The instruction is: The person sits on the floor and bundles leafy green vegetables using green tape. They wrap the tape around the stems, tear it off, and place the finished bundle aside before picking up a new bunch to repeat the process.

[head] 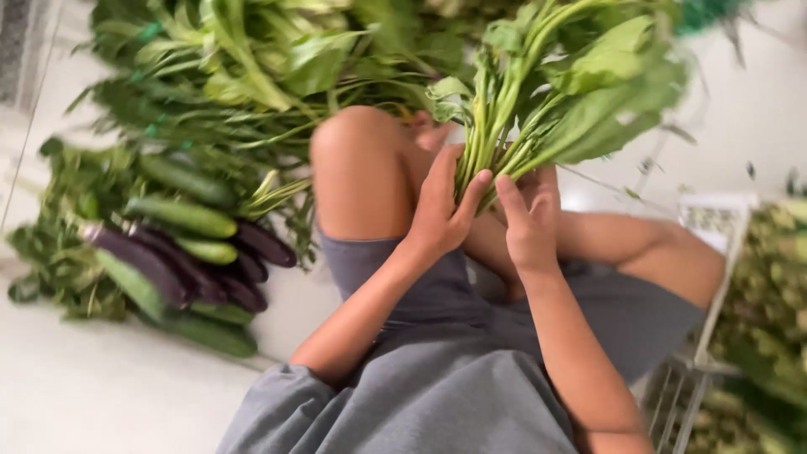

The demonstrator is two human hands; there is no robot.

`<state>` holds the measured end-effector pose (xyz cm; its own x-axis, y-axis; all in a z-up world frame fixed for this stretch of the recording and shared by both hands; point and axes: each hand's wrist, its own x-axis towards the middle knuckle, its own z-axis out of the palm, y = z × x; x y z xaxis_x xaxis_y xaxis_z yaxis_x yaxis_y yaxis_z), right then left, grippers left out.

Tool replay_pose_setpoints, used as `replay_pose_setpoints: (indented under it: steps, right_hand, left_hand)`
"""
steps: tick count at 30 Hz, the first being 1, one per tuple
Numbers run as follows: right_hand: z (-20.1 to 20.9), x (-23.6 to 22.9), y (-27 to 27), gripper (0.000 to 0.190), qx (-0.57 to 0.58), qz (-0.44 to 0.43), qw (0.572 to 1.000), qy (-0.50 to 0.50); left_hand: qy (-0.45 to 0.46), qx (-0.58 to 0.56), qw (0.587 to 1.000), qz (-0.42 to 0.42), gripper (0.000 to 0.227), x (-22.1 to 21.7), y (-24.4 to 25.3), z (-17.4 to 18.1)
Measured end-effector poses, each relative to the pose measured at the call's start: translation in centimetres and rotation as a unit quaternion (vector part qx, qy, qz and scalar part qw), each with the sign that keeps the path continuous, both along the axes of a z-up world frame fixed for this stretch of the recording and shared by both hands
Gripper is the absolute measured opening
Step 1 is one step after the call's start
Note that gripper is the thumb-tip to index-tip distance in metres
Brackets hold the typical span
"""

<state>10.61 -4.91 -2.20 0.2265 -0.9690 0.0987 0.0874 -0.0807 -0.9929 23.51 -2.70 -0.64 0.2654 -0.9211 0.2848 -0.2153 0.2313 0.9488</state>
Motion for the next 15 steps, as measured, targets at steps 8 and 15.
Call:
replay_pose_setpoints:
  steps: [8,15]
  right_hand:
    - [3.9,15.0,-3.5,0.037,-0.134,0.097,0.985,0.053]
    - [5.1,24.3,-9.3,0.022,-0.157,0.2,0.967,0.034]
  left_hand:
    - [-0.126,-0.071,0.973,0.183,0.032,13.4,0.1,2.8]
    - [-0.104,0.11,0.93,0.335,0.081,21.9,-4.0,-1.4]
